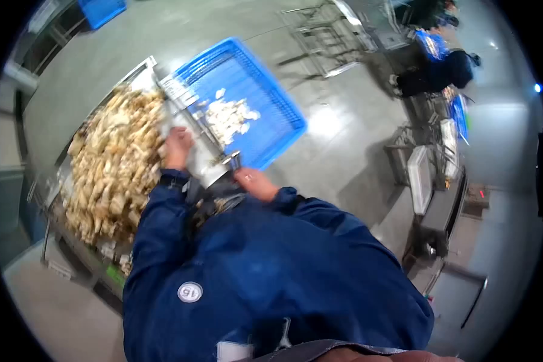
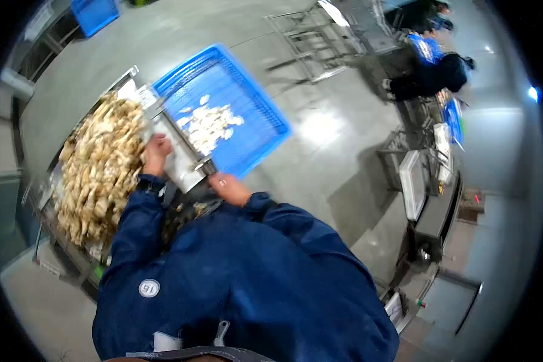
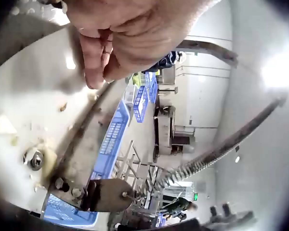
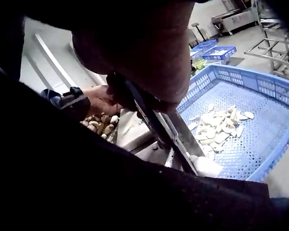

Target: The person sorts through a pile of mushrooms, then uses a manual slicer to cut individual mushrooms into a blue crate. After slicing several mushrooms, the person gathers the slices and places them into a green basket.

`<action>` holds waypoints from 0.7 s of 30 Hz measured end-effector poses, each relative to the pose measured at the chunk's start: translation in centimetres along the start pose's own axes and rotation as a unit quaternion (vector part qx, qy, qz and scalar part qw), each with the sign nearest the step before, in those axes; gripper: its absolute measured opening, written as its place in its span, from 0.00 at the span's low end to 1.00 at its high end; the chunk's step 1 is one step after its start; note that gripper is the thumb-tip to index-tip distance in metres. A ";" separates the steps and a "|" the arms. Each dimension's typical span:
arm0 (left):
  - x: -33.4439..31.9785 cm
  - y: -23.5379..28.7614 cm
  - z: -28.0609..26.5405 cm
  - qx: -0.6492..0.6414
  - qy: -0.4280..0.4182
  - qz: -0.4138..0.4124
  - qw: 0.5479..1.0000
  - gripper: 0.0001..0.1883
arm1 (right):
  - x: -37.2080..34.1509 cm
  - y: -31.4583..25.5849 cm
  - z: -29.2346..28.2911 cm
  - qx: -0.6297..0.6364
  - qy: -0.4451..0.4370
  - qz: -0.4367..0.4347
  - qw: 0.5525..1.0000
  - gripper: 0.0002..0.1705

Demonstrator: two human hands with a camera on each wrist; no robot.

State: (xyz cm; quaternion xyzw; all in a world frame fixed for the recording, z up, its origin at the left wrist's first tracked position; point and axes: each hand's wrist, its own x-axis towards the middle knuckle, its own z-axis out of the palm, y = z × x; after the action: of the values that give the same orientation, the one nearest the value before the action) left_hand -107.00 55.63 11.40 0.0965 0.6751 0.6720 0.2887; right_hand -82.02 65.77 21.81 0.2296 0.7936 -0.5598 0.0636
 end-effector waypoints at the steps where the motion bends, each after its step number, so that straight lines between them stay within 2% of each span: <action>1: 0.5 -1.4 0.1 0.121 0.013 0.097 0.988 0.11 | 0.5 3.5 0.9 -0.121 0.033 -0.166 0.978 0.20; 2: 1.2 -3.1 0.2 0.241 0.050 0.188 0.951 0.12 | 0.0 1.9 0.7 -0.006 0.020 -0.062 0.998 0.19; 3: 0.3 -0.5 0.9 0.311 0.070 0.117 0.940 0.13 | -0.3 -0.1 0.3 0.098 0.006 0.051 0.994 0.19; 5: -0.7 1.4 1.4 0.220 0.034 0.044 0.974 0.13 | -0.4 0.7 0.7 0.150 0.013 0.062 0.987 0.19; 7: -0.8 1.9 1.9 0.123 0.000 -0.034 0.992 0.12 | -0.2 1.1 0.5 0.131 0.003 0.067 0.989 0.18; 8: -1.0 2.1 2.3 0.053 -0.001 -0.034 0.998 0.09 | -0.2 1.2 0.4 0.120 0.002 0.070 0.990 0.18; 11: -1.4 2.8 2.3 0.070 -0.006 -0.032 0.997 0.07 | -0.1 0.8 0.5 0.135 0.018 0.046 0.990 0.17; 14: -0.8 2.2 2.5 0.103 0.009 -0.029 0.994 0.05 | -0.4 -2.2 -0.4 0.211 -0.002 0.123 0.970 0.17; 15: -0.9 2.1 2.5 0.124 0.011 -0.030 0.992 0.04 | -0.4 -4.1 -0.9 0.207 0.009 0.109 0.972 0.17; 16: -1.3 2.8 2.7 0.076 0.024 -0.045 0.996 0.04 | -0.4 -6.1 -1.5 0.203 0.021 0.098 0.974 0.17; 18: -1.6 3.0 2.7 0.105 0.024 -0.033 0.994 0.05 | -0.4 -8.7 -2.3 0.222 0.038 0.076 0.971 0.18; 21: -1.0 1.4 2.8 0.122 0.024 -0.012 0.992 0.05 | -0.4 -8.4 -2.0 0.210 0.034 0.061 0.975 0.18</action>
State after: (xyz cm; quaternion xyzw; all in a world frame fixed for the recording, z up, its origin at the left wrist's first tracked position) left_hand -105.13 57.61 13.21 0.1071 0.7601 0.5831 0.2662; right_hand -84.98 65.25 29.87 0.3044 0.6442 -0.7013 0.0213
